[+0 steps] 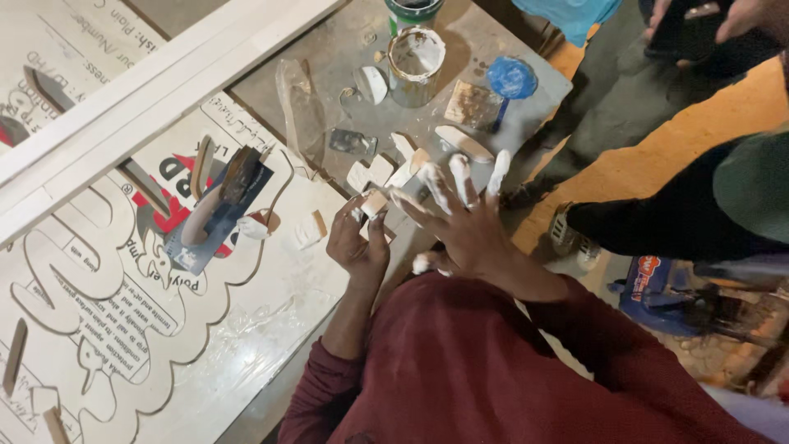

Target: The person applies a white putty-like substance by hand to several small wooden cutout pieces on a workbench. They repeatedly pick up each piece, spread the substance over its surface, and place it back down.

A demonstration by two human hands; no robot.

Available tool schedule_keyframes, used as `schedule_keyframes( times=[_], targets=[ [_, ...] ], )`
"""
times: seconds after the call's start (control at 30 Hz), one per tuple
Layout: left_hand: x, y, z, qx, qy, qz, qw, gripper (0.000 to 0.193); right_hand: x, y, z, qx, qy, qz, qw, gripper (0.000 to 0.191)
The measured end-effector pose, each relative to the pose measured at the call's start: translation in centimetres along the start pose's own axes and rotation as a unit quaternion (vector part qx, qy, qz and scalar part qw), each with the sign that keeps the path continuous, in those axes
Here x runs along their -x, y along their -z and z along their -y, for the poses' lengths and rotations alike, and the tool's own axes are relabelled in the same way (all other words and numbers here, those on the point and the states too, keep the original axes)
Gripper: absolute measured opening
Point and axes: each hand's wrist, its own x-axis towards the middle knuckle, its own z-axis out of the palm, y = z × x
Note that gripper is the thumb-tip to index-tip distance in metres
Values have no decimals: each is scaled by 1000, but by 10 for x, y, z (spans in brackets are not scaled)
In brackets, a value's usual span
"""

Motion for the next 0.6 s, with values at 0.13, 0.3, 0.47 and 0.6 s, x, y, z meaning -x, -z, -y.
schedule_keyframes(
  times=[0.13,0.3,0.47,0.6],
  targets=[
    [-2,8,4,46,-30,-2,998,26,13,5,8,-133,-34,-46,990,96],
    [9,23,0,41,-19,3,999,25,1,6,9,-239,-88,-68,965,93],
    [19,43,-1,77,139,-17,987,14,-2,3,33,-430,-111,-134,886,69],
    [24,54,17,354,244,-97,898,16,8,-21,57,-613,-106,-125,773,59]
  ],
)
